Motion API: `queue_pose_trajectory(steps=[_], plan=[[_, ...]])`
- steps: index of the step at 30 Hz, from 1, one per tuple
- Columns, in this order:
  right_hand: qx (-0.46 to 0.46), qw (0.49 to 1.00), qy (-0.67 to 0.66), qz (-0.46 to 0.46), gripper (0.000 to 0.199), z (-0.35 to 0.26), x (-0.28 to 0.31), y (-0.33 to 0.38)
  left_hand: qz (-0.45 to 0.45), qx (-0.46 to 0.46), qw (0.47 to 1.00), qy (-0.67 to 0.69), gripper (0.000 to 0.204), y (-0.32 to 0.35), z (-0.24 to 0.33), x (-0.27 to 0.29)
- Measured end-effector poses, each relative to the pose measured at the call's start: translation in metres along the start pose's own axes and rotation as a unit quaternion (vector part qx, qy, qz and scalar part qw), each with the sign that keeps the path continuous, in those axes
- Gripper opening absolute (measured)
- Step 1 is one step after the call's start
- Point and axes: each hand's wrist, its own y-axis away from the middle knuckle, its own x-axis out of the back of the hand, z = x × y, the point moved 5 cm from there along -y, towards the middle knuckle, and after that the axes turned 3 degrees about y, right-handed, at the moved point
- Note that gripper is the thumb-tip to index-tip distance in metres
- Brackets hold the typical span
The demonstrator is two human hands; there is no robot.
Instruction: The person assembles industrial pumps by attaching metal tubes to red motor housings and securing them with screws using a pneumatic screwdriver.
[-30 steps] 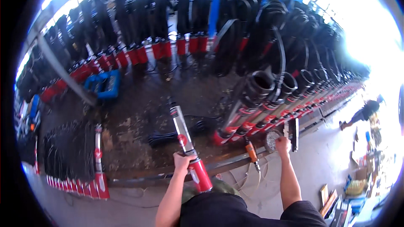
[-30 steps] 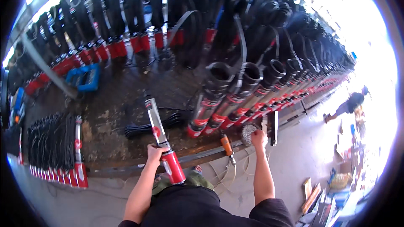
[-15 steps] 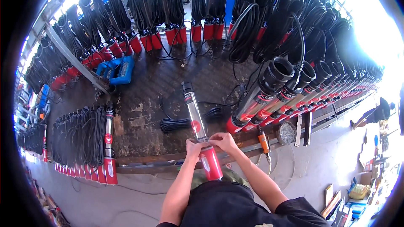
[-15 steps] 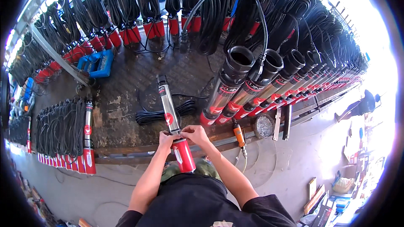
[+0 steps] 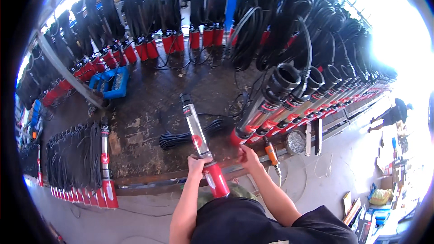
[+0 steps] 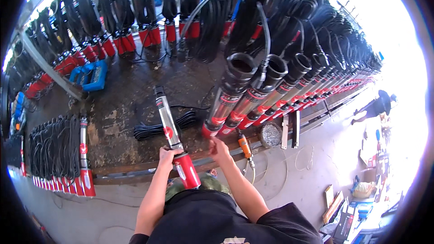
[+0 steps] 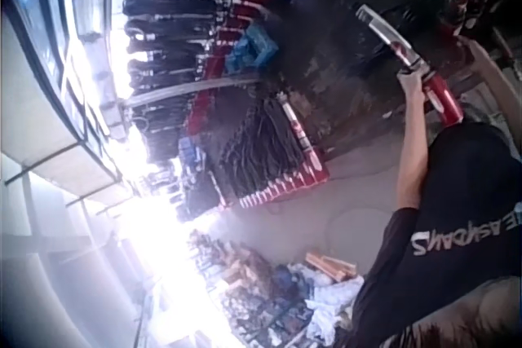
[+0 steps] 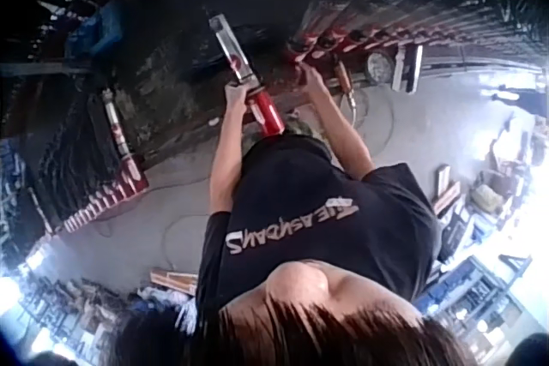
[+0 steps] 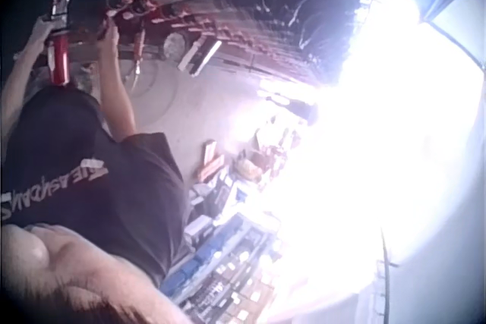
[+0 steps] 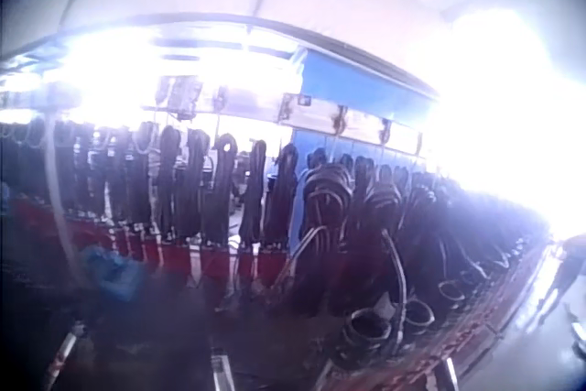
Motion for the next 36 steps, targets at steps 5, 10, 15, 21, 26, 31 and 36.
queue_pose_trajectory(steps=[5, 10, 15, 21, 26, 31, 36], plan=[[0.037, 0.919, -0.334, 0.205, 0.038, -0.054, 0.084, -0.003, -0.001, 0.0, 1.0, -0.012, 0.067, -0.018, -0.014, 0.016], [0.018, 0.869, -0.424, 0.255, 0.045, -0.064, 0.086, -0.009, 0.006, 0.008, 0.999, -0.036, 0.067, -0.018, -0.015, 0.013], [0.191, 0.802, -0.469, 0.317, 0.043, -0.062, 0.09, -0.015, 0.0, 0.02, 0.998, -0.052, 0.07, -0.014, -0.007, 0.012], [-0.014, 0.895, -0.409, 0.179, 0.052, -0.068, 0.058, -0.018, -0.012, 0.025, 0.998, -0.06, 0.069, -0.009, -0.008, 0.013], [-0.054, 0.822, -0.508, 0.252, 0.058, -0.071, 0.089, -0.032, -0.008, 0.015, 0.998, -0.054, 0.07, -0.013, -0.011, 0.009], [0.057, 0.777, -0.503, 0.375, 0.04, -0.069, 0.066, -0.015, -0.012, 0.015, 0.999, -0.045, 0.071, -0.014, -0.013, 0.011], [0.072, 0.849, -0.507, 0.127, 0.045, -0.05, 0.081, 0.006, 0.01, 0.035, 0.998, -0.059, 0.075, -0.007, -0.004, 0.014]])
